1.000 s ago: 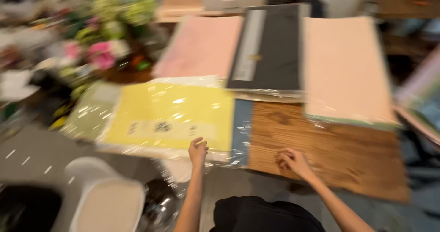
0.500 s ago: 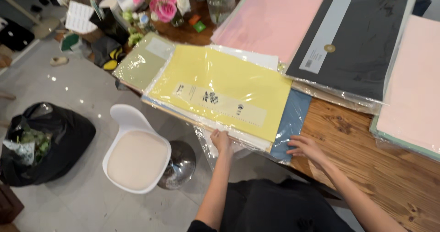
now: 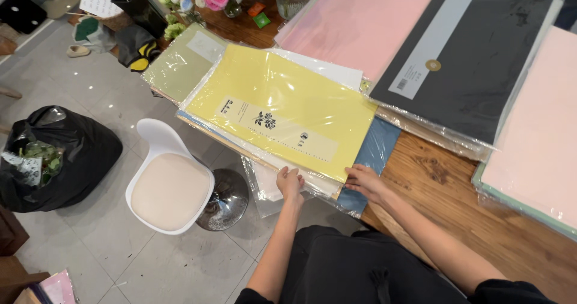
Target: The person organizes stacks of wrapping paper on a wooden table. They pick up various sheets, including yellow, white, blue, and beige, and place them into neat piles. The person also handles a black folder and a newspaper-print sheet, arranging them alongside the other papers.
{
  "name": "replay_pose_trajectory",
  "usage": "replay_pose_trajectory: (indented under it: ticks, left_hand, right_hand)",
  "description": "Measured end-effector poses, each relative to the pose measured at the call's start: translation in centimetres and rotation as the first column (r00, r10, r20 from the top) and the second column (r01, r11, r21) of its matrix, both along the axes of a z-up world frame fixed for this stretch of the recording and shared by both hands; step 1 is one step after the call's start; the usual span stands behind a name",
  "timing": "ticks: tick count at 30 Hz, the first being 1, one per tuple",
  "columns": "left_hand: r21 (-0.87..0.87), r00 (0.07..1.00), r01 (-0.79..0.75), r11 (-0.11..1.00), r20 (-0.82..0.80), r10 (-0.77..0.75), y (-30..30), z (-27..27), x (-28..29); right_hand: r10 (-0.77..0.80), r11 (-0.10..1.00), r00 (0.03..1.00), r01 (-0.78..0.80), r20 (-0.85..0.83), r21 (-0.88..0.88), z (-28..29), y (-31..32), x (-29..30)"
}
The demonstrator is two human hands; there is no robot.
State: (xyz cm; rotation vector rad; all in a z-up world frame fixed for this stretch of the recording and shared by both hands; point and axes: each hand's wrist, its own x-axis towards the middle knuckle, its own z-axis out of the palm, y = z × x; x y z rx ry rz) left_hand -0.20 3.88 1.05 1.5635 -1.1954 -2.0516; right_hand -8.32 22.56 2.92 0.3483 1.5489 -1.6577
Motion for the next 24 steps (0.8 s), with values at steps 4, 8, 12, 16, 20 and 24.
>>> replay_pose_trajectory:
  ticks: [4,8,12,16,20,24]
  left_hand:
    - [0.110,0.992,0.047,0.993,-0.125,-0.033,0.6,2.8,-1.3]
    - [0.322,0.908,0.011,0.947,-0.400,0.125,0.3,3.1,-1.4]
    - [0.193,0.926,-0.028,0.981,-0.366,0.098,-1.3,2.3,1.0]
    - [0.144,0.944,-0.034,0.989,-0.321,0.079,-0.4,12.6,4.4]
    - [0.264,0.908,0.008,0.965,-0.406,0.104,1.9,10.2,4.2]
    - [0.447,0.860,0.117,0.887,-0.492,0.134,2.5,4.9,1.9]
  right_hand:
    - [0.023,0.997,1.000,-0.024,-0.020,-0.076,-1.2,-0.9,-0.6]
    - [0.146,0.967,0.989,-0.137,0.025,-0.212,-0.9,-2.0,-0.2]
    - [0.029,0.907,0.980,0.058,0.199,-0.418,9.1,-3.3,0.3]
    - [-0.213,0.875,0.971,0.240,0.110,-0.420,4.7,-2.3,-5.7]
    - [-0.188,0.949,0.971,0.141,-0.146,-0.281,3.4,-0.4,-10.5]
    - [-0.088,0.995,0.921,0.061,-0.379,-0.081,12.9,4.7,-12.1]
